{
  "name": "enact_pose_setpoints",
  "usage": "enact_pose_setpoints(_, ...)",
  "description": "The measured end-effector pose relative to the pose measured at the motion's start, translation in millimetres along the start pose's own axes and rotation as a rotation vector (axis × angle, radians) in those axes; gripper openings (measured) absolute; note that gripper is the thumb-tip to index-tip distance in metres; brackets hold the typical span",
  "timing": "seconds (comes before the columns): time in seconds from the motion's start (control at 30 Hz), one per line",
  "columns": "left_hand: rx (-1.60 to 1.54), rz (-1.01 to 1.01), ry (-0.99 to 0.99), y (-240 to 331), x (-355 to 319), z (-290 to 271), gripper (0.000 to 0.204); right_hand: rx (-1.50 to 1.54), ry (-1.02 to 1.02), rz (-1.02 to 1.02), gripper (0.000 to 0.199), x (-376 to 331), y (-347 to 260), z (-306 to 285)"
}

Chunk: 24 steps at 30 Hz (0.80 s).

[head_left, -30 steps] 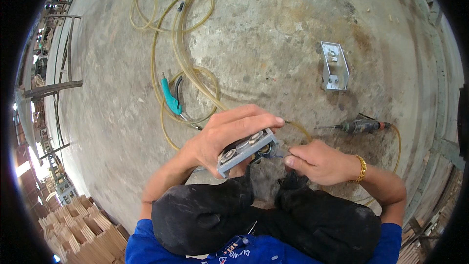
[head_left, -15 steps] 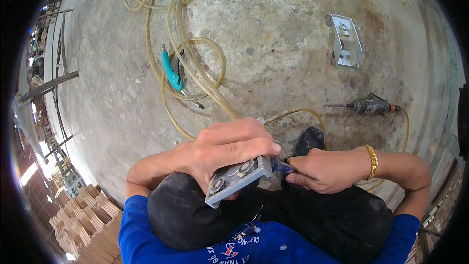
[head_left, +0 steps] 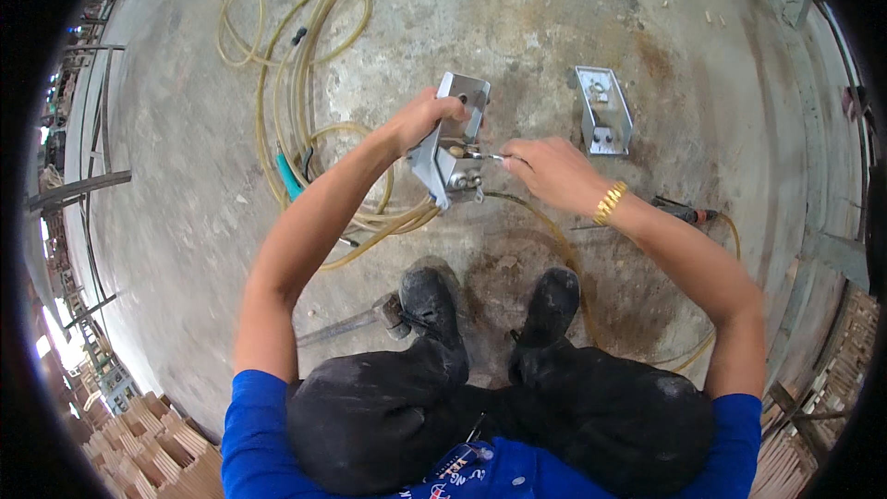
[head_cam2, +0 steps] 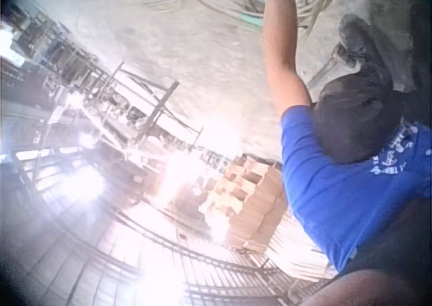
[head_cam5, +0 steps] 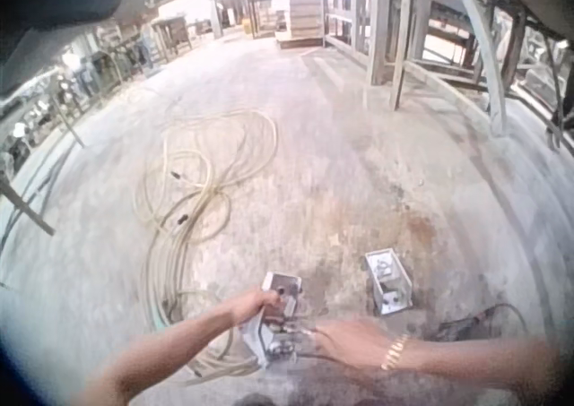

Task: The person assembles a metal bracket by inserting brass fittings and tightening them with a screwdriver and a wrench. They handle the metal bracket, brass fittings, and tools on a concrete floor in a workshop setting.

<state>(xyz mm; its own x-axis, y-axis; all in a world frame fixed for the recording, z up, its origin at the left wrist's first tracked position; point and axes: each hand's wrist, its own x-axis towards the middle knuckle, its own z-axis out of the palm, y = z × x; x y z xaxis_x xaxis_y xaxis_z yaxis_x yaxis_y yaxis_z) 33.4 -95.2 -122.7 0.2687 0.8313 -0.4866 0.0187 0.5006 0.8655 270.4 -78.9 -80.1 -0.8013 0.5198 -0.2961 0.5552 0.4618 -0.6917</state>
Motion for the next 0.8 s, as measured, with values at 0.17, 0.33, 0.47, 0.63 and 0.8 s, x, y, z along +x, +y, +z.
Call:
enact_pose_setpoints(0.17, 0.287, -0.072, 0.122, -15, 44, -5, 0.04, -0.222, -0.054, 0.127, 0.027, 33, 41, 15)
enact_pose_setpoints(0.33, 0.182, -0.136, 0.145, -23, 28, -15, 0.035, -0.085, -0.113, 0.167, 0.027, 31, 27, 29)
enact_pose_setpoints(0.47, 0.244, -0.171, 0.208, -32, 13, -16, 0.035, 0.01, -0.077, 0.126, 0.029, 27, 28, 38)
enact_pose_setpoints(0.63, 0.561, -0.072, 0.493, -48, -17, -15, 0.036, 0.095, -0.164, 0.112, 0.029, 17, 14, 34)
enact_pose_setpoints(0.8, 0.684, -0.095, 0.705, -51, -19, 1, 0.036, 0.07, -0.188, 0.087, 0.031, 12, 8, 45)
